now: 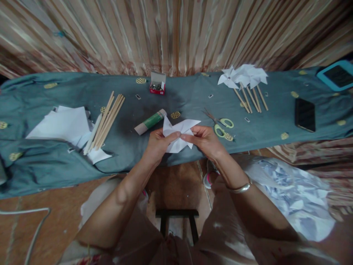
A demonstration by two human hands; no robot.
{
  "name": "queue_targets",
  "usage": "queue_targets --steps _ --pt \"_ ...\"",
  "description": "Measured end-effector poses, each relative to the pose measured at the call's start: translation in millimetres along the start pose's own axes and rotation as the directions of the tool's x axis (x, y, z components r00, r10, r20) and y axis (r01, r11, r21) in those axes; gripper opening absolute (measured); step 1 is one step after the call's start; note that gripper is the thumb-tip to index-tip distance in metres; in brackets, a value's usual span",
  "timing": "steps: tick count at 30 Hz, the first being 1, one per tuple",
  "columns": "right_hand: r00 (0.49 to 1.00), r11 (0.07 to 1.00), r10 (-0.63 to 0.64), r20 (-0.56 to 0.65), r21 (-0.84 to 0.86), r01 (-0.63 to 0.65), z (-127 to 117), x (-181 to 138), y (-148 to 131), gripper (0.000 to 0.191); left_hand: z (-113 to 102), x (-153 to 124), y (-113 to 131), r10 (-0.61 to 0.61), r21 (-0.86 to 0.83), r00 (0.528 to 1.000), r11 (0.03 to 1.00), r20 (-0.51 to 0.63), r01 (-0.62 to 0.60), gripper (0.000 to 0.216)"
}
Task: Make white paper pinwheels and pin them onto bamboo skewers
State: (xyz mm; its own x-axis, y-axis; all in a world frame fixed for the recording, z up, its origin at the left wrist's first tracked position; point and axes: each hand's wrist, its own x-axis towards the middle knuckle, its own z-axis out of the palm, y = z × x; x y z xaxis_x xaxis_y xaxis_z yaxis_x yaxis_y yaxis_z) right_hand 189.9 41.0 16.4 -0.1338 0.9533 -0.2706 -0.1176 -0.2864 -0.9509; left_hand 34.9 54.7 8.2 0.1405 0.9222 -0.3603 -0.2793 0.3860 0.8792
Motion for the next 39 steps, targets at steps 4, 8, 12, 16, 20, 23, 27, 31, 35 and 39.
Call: queue_targets --steps 4,8,12,16,20,23,27,31,35,39 --pt "1.000 1.000 0.011 0.001 -0.009 -0.011 -1.9 -1.0 -1.1 0.033 0.3 0.2 -0.9 -0.012 -0.021 1.000 1.000 0.014 0.012 0.027" --pt "1.000 0.999 0.019 0.000 -0.031 -0.019 -3.5 -1.3 -0.3 0.033 0.7 0.2 -1.8 -0.015 -0.018 1.000 1.000 0.021 0.015 0.029" --pt "1.000 1.000 0.025 -0.011 -0.018 -0.025 -2.8 -0.2 0.7 0.034 1.0 -0.3 -2.3 -0.009 -0.016 1.000 1.000 0.029 0.009 0.033" --pt "0.999 1.000 0.019 -0.034 -0.015 -0.020 -1.3 2.1 0.9 0.035 0.5 -0.4 -3.4 -0.001 -0.010 1.000 1.000 0.018 0.001 0.033" --pt "0.999 1.000 0.006 -0.039 0.007 -0.006 0.8 5.3 0.0 0.034 -0.1 -1.4 -3.1 0.004 -0.043 1.000 0.999 0.028 -0.002 0.034" --pt "0.999 0.999 0.013 -0.037 0.049 -0.012 2.7 7.9 -2.3 0.033 -2.7 -2.5 0.7 0.012 -0.069 0.998 0.998 0.058 -0.008 0.035" --pt "0.998 0.998 0.008 -0.066 0.061 -0.004 2.3 11.8 -4.3 0.031 -12.2 -1.8 11.1 0.065 -0.080 0.998 0.995 0.027 -0.063 0.036" --pt "0.995 0.999 -0.009 -0.097 0.037 0.013 -0.6 15.6 -3.4 0.031 -29.9 1.8 23.6 0.149 -0.051 0.988 0.987 -0.030 -0.151 0.036" --pt "0.992 0.999 -0.005 -0.128 0.033 0.009 -1.5 16.0 -3.6 0.033 -61.6 10.6 38.1 0.341 0.216 0.925 0.928 -0.166 -0.303 0.028" --pt "0.991 0.999 0.000 -0.136 0.042 0.006 -3.0 14.4 -3.6 0.033 -104.6 22.6 53.8 0.611 0.753 0.761 0.602 -0.220 -0.266 0.019"
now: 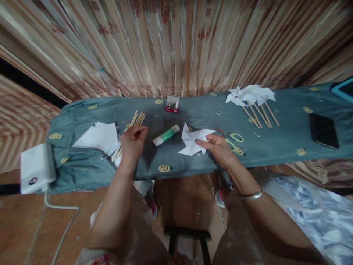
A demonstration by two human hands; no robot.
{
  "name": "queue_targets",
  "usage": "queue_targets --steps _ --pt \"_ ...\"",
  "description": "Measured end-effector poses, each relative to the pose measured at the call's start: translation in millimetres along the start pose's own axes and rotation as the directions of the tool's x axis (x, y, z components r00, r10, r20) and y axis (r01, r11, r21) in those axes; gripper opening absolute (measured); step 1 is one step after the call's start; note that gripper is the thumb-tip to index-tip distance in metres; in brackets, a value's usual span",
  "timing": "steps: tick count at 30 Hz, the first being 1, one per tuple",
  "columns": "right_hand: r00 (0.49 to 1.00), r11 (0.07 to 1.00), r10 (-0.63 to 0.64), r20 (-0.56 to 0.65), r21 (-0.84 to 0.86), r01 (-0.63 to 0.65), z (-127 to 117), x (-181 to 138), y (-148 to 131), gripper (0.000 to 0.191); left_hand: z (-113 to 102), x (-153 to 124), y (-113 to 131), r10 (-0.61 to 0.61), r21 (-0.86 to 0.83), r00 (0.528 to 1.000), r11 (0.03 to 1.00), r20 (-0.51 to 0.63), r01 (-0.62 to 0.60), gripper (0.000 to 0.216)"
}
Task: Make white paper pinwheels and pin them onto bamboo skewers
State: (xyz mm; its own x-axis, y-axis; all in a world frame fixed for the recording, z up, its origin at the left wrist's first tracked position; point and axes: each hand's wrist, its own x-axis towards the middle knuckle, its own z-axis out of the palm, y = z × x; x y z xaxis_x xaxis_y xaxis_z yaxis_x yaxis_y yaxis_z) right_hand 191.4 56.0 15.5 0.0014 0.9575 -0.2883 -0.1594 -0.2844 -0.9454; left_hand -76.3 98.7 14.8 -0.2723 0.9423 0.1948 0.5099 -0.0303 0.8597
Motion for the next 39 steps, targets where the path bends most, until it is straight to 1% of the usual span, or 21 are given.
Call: queue_targets --steps 1,3,5,7,10,13,18,22,24,26,28,29,30,31,32,33,35,37,39 --pt "1.000 1.000 0.001 0.001 0.003 -0.001 -0.8 -0.2 0.4 0.032 -6.4 6.0 -6.4 0.024 0.127 0.999 0.992 -0.028 -0.020 0.020" --pt "1.000 1.000 0.003 -0.002 0.009 -0.003 -2.5 -0.4 1.6 0.031 -16.6 15.2 -17.8 0.064 0.349 0.998 0.936 -0.030 -0.050 0.021" --pt "1.000 1.000 0.001 -0.006 0.005 -0.001 -4.0 -0.2 2.6 0.030 -22.6 20.4 -26.8 0.092 0.494 0.996 0.866 -0.008 -0.076 0.024" --pt "1.000 1.000 -0.002 -0.003 -0.003 0.002 -5.0 0.0 2.8 0.030 -24.9 22.8 -33.1 0.084 0.583 0.996 0.808 0.032 -0.087 0.026" --pt "1.000 1.000 -0.008 0.000 -0.002 0.008 -5.5 -0.1 1.6 0.030 -24.4 23.6 -37.5 0.044 0.660 0.996 0.746 0.083 -0.088 0.027" --pt "1.000 1.000 -0.005 -0.008 0.012 0.005 -5.5 -0.9 -0.3 0.031 -22.8 23.4 -36.5 0.033 0.695 0.994 0.713 0.099 -0.093 0.028" --pt "1.000 1.000 -0.013 -0.015 0.010 0.013 -6.6 -3.0 -2.5 0.032 -20.4 23.2 -30.9 0.003 0.723 0.995 0.687 0.099 -0.074 0.030" --pt "0.999 0.999 -0.022 -0.026 0.031 0.023 -9.5 -4.6 -4.1 0.032 -21.0 23.9 -26.7 -0.027 0.703 0.997 0.710 0.073 -0.032 0.029" --pt "0.999 0.998 -0.034 -0.031 0.052 0.036 -11.4 -5.6 -4.6 0.031 -22.6 22.5 -23.7 -0.015 0.663 0.999 0.748 0.037 -0.013 0.027" --pt "0.998 0.997 -0.048 -0.042 0.065 0.051 -13.7 -6.9 -4.9 0.030 -24.0 18.5 -19.2 0.018 0.556 1.000 0.831 -0.019 -0.004 0.025" --pt "0.997 0.995 -0.062 -0.054 0.069 0.065 -16.2 -8.7 -5.5 0.030 -23.2 11.8 -12.0 0.026 0.349 0.997 0.937 -0.077 0.003 0.024" --pt "0.996 0.995 -0.068 -0.060 0.070 0.072 -17.5 -9.8 -6.2 0.030 -21.7 7.6 -7.0 0.005 0.212 0.996 0.977 -0.093 0.015 0.023" --pt "0.996 0.995 -0.071 -0.062 0.072 0.075 -18.9 -11.1 -7.1 0.030 -19.5 3.1 -1.1 -0.031 0.068 0.995 0.997 -0.095 0.037 0.021" --pt "0.995 0.994 -0.073 -0.061 0.079 0.078 -20.3 -12.7 -8.5 0.030 -16.6 -1.7 5.6 -0.093 -0.086 0.993 0.993 -0.078 0.086 0.020" --pt "0.995 0.993 -0.075 -0.058 0.091 0.080 -21.7 -14.5 -10.1 0.030 -13.5 -6.8 12.8 -0.144 -0.214 0.989 0.968 -0.037 0.133 0.019" --pt "0.995 0.991 -0.077 -0.056 0.109 0.082 -23.1 -16.4 -12.1 0.030 -10.4 -12.6 20.3 -0.187 -0.279 0.982 0.943 0.008 0.181 0.018" --pt "0.995 0.983 -0.081 -0.055 0.160 0.089 -25.8 -21.0 -16.4 0.032 -4.8 -27.6 34.5 -0.244 -0.333 0.969 0.911 0.041 0.243 0.016" --pt "0.995 0.974 -0.082 -0.063 0.204 0.093 -28.1 -26.4 -19.8 0.033 -0.4 -49.7 45.2 -0.263 -0.389 0.957 0.875 0.122 0.290 0.018" --pt "0.997 0.973 -0.065 -0.051 0.218 0.074 -29.4 -32.2 -20.7 0.034 4.8 -80.3 50.6 -0.318 -0.453 0.922 0.804 0.222 0.386 0.024"
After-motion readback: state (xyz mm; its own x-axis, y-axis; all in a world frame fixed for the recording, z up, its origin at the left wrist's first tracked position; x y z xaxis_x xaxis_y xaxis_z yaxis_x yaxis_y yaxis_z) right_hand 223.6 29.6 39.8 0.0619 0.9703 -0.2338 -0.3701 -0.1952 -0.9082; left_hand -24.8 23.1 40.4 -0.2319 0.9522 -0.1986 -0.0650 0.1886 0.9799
